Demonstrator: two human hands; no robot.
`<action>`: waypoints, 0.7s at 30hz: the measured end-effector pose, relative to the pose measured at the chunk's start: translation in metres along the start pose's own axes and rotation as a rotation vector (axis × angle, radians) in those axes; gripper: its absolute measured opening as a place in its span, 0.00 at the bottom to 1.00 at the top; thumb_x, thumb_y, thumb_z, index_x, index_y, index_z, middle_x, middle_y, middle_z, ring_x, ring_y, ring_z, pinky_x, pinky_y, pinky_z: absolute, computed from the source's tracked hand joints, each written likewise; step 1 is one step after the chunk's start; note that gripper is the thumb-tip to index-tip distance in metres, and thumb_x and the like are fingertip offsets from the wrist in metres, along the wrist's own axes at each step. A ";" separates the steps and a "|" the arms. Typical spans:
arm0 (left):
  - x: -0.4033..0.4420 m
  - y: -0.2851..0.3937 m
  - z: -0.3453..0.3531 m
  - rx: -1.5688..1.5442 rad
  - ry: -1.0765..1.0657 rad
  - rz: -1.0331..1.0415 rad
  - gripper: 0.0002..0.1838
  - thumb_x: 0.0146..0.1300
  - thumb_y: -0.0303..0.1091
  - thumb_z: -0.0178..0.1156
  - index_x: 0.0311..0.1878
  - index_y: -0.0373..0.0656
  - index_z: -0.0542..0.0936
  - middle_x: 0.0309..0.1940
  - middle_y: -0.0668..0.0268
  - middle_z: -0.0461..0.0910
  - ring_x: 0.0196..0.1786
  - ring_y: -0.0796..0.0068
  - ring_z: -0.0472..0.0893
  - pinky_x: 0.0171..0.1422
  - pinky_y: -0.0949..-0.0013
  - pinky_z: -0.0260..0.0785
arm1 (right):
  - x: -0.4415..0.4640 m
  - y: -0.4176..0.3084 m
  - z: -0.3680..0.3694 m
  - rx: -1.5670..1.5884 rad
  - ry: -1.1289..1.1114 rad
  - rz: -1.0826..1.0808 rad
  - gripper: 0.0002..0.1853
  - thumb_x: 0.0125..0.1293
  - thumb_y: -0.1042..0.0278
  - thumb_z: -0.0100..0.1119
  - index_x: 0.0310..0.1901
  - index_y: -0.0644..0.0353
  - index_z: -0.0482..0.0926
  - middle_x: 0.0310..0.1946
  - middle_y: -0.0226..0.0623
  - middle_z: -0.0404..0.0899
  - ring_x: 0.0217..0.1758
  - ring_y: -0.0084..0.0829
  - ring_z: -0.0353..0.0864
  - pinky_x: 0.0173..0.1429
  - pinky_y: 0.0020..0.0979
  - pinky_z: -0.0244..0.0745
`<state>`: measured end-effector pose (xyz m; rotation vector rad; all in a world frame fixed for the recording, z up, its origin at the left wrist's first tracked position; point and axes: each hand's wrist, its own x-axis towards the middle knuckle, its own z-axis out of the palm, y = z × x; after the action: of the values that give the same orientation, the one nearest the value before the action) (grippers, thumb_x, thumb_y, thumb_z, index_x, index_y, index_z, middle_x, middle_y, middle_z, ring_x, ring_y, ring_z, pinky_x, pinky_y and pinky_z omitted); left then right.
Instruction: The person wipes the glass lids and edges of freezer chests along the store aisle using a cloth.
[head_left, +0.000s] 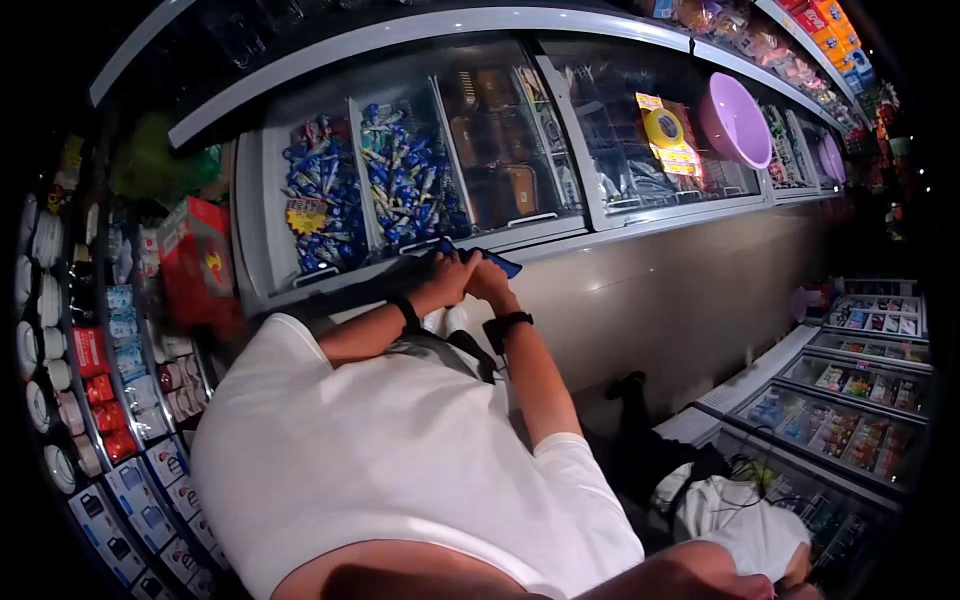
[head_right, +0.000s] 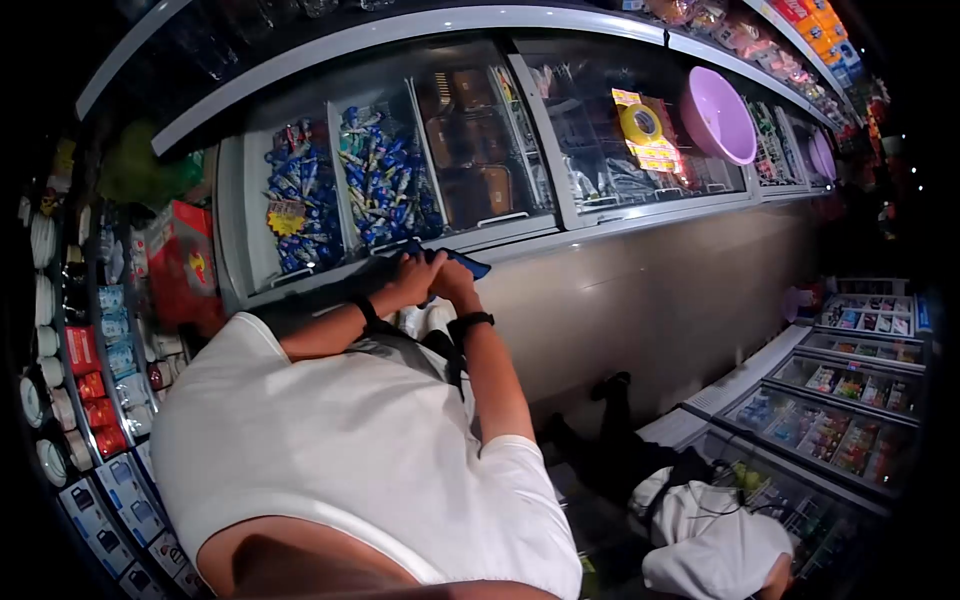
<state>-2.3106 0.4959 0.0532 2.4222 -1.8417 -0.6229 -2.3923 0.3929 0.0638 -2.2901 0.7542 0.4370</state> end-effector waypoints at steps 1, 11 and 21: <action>0.010 0.007 -0.010 -0.080 -0.045 -0.037 0.43 0.50 0.31 0.66 0.71 0.46 0.57 0.42 0.45 0.79 0.49 0.46 0.77 0.59 0.45 0.58 | 0.011 0.011 -0.004 -0.088 -0.105 0.126 0.28 0.52 0.52 0.63 0.51 0.61 0.73 0.44 0.50 0.82 0.49 0.50 0.82 0.50 0.46 0.79; -0.017 -0.024 -0.085 -0.757 -0.398 0.115 0.32 0.65 0.48 0.62 0.65 0.40 0.68 0.47 0.53 0.82 0.50 0.63 0.81 0.53 0.64 0.72 | 0.013 0.025 -0.001 -0.312 0.054 0.039 0.22 0.53 0.53 0.66 0.47 0.54 0.77 0.32 0.43 0.85 0.40 0.42 0.86 0.42 0.39 0.80; -0.434 -0.115 -0.420 -0.184 0.866 0.841 0.37 0.60 0.48 0.66 0.68 0.44 0.64 0.55 0.58 0.75 0.56 0.69 0.75 0.60 0.62 0.66 | 0.051 -0.100 0.104 -0.739 0.149 -0.172 0.23 0.66 0.42 0.51 0.30 0.53 0.85 0.30 0.40 0.85 0.35 0.37 0.87 0.31 0.37 0.81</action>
<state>-2.1585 0.8460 0.5345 1.2255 -1.9435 0.2746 -2.3009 0.5049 0.0146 -3.0764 0.5019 0.5297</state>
